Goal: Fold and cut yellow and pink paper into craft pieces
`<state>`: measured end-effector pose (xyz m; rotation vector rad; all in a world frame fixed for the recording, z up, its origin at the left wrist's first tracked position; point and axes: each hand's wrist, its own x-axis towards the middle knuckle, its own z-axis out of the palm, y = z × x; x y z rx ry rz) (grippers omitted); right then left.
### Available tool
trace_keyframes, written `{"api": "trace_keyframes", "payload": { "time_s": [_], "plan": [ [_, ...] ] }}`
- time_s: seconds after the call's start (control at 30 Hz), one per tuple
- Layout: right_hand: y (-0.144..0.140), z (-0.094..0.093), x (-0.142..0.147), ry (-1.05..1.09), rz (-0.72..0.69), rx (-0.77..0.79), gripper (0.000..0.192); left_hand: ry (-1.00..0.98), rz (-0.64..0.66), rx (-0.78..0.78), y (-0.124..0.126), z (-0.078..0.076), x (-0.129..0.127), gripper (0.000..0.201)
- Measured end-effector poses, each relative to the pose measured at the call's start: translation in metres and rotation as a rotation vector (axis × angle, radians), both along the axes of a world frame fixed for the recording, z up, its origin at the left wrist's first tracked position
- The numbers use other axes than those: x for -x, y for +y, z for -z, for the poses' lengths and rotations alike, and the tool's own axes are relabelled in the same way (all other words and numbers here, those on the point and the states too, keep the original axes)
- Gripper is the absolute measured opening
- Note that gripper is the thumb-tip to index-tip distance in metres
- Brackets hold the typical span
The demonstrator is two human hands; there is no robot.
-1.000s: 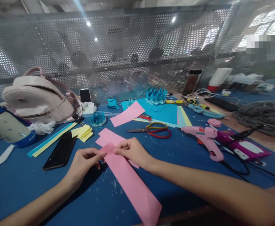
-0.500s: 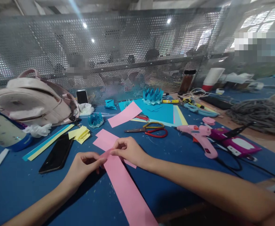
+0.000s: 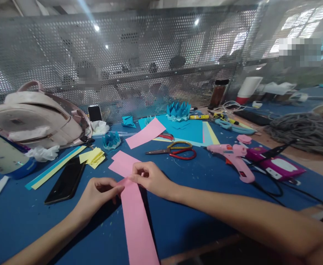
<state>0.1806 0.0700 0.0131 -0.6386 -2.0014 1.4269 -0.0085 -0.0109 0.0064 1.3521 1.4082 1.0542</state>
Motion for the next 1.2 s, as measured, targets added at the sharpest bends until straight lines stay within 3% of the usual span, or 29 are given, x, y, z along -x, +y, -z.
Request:
{"api": "trace_keyframes", "payload": {
  "time_s": [0.33,0.67,0.87,1.03,1.2],
  "plan": [
    [-0.007,0.001,0.000,-0.023,0.004,-0.097,0.038,-0.087,0.120,0.085,0.002,-0.003,0.003,0.029],
    [-0.005,0.003,0.001,-0.119,0.006,-0.074,0.056,-0.149,0.025,0.035,0.002,0.005,0.011,0.030],
    [-0.005,0.006,0.001,-0.185,-0.035,0.004,0.053,-0.173,-0.043,0.024,0.002,0.003,0.011,0.030],
    [-0.005,0.005,0.001,-0.184,0.036,-0.101,0.055,-0.204,-0.069,0.011,0.002,0.000,0.009,0.029],
    [-0.004,0.003,0.001,-0.223,-0.009,-0.038,0.051,-0.268,-0.114,-0.003,0.004,0.002,0.012,0.027]
  ]
}}
